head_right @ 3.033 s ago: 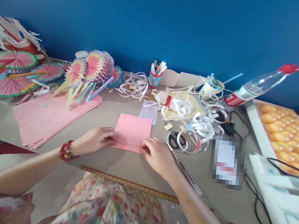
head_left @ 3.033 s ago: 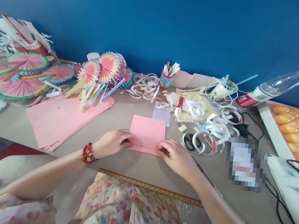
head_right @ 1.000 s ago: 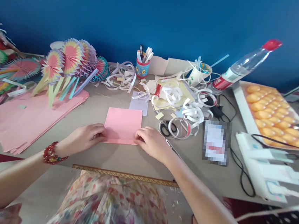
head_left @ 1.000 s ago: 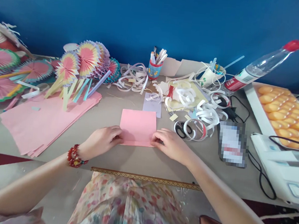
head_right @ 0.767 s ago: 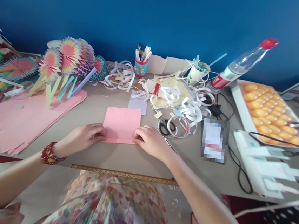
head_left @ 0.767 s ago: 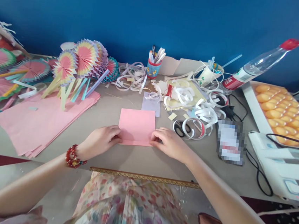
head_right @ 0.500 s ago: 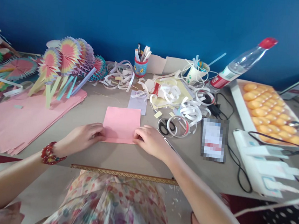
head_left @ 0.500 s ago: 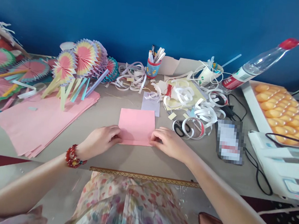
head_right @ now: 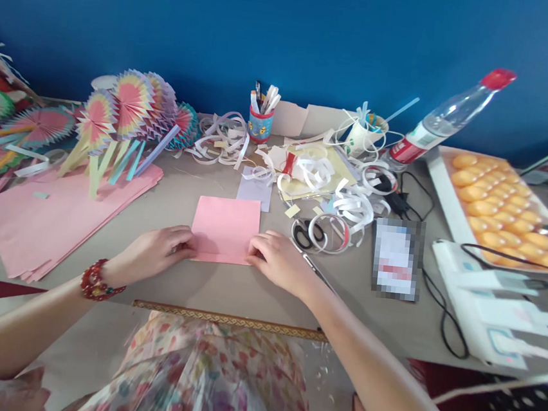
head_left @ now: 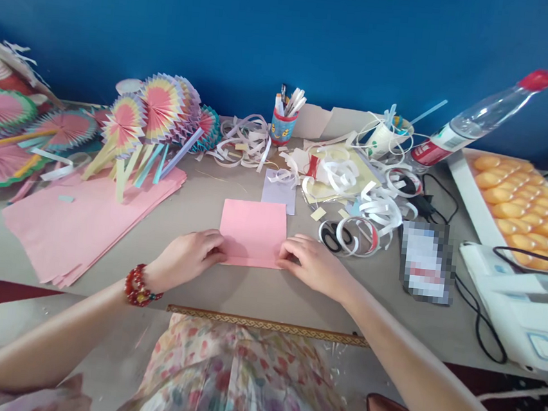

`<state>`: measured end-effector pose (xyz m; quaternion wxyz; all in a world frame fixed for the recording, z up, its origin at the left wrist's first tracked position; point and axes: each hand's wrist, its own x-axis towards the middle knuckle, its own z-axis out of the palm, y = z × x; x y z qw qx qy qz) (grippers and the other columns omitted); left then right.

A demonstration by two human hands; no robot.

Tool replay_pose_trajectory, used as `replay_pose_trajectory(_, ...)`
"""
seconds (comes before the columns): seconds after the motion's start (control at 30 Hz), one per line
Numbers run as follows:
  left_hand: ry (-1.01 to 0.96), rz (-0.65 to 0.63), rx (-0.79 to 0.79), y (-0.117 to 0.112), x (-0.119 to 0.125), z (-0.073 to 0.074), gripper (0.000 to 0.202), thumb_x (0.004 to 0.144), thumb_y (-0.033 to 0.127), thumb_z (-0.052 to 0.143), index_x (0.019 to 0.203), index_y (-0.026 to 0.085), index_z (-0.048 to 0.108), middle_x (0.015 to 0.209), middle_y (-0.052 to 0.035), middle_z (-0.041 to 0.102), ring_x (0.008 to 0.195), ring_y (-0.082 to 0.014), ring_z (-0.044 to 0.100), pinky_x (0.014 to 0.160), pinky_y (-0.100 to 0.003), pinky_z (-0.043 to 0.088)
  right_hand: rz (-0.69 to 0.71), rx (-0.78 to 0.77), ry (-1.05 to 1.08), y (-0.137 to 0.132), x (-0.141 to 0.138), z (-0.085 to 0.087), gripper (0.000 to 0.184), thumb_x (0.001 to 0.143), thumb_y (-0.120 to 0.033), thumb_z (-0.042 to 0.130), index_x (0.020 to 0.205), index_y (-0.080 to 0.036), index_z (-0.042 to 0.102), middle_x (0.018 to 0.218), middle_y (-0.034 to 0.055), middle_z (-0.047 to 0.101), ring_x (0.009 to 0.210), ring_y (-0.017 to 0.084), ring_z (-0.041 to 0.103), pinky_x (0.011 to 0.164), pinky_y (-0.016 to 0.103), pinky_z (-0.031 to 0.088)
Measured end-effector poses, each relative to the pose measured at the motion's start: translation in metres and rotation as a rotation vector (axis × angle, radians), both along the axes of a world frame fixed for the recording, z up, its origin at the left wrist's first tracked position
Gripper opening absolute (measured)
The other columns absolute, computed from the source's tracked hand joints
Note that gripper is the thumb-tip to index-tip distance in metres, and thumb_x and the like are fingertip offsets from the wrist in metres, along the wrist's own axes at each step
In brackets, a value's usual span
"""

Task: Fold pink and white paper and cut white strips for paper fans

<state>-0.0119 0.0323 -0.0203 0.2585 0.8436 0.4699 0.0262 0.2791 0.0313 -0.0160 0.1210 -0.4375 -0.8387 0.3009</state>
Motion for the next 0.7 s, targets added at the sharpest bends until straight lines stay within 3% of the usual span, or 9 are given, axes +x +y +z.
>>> replay_pose_trajectory(0.7,-0.029,0.004,0.022,-0.0009,0.0032,0.0050,0.016,0.095,0.026,0.048,0.085,0.021,0.059,0.090,-0.0011,0.064,0.078,-0.0162,0.061,0.067,-0.026,0.042,0.031,0.077,-0.026,-0.0029,0.0015,-0.0075,0.016,0.092,-0.025,0.061,0.078,-0.021,0.055,0.086,0.0021,0.067,0.084,0.019,0.057,0.071,0.030,0.038)
